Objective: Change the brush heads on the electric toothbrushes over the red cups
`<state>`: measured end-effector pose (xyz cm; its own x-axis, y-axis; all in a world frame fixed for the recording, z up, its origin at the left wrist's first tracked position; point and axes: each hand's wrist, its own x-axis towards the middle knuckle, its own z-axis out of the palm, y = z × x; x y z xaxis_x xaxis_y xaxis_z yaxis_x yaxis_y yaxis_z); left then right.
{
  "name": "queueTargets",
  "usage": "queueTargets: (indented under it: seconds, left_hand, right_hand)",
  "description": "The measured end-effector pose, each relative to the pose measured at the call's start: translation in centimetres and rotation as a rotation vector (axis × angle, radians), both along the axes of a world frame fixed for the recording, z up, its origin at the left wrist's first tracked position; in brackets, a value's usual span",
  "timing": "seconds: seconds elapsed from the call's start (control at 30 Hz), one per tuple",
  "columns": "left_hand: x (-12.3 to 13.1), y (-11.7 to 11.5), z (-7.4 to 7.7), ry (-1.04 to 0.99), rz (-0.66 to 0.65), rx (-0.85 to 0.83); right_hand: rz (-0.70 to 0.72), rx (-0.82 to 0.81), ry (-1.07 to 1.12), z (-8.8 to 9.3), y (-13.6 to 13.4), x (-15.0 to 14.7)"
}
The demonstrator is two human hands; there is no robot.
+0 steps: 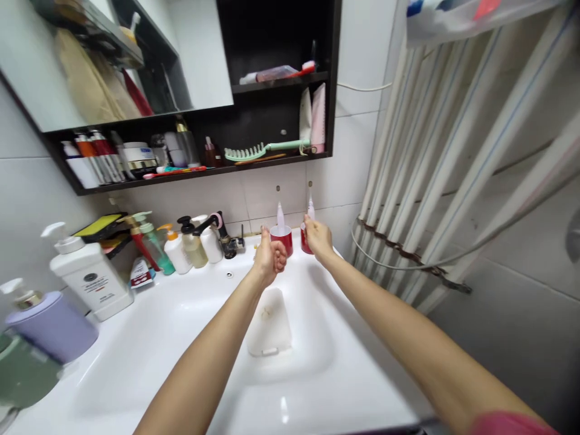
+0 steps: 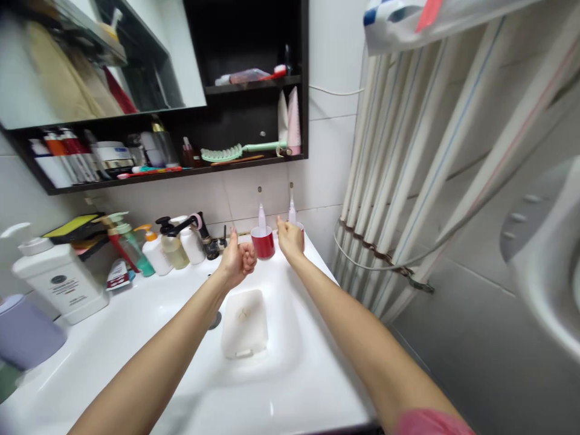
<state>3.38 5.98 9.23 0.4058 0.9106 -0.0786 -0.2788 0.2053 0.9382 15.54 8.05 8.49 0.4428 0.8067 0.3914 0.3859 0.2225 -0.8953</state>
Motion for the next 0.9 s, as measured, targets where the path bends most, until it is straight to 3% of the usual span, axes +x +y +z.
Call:
queueTargets:
  seconds: [0.13,0.27,0.37,0.5,0.7,0.8,0.9]
  left_hand:
    - [0.0,0.3,-3.2,0.116,0.058,-0.075]
    - [0.1,0.2,-4.7,0.151,0.012,-0.109]
    - [0.4,-0.1,-4.7,0.187,0.007,-0.071]
    - [1.1,-0.5,-4.6,0.281,0.054,0.035]
    - [2.0,-1.2,-4.7,0.45,0.257,0.306]
    - [2.0,-1.5,-4.6,0.472,0.258,0.398]
    - [1.4,-1.7,-4.9,0.536,0.22,0.368]
  right_hand:
    - [-0.216,-0.144,-0.206,-2.4,2.7,3.6]
    - [-0.193,-0.299,-0.37,-3.8,3.8,5.8]
    - [-0.152,-0.347,-0.482,-4.0,2.9,6.7]
    - [-0.09,-0.355,-0.612,-3.7,-0.9,7.3]
    - [0.048,-0.309,-0.744,-3.9,-7.4,4.7]
    - [0.125,-0.283,-0.768,-5.0,-9.1,2.0]
    - [0.196,-0.272,-0.768,-6.2,-9.7,-0.6]
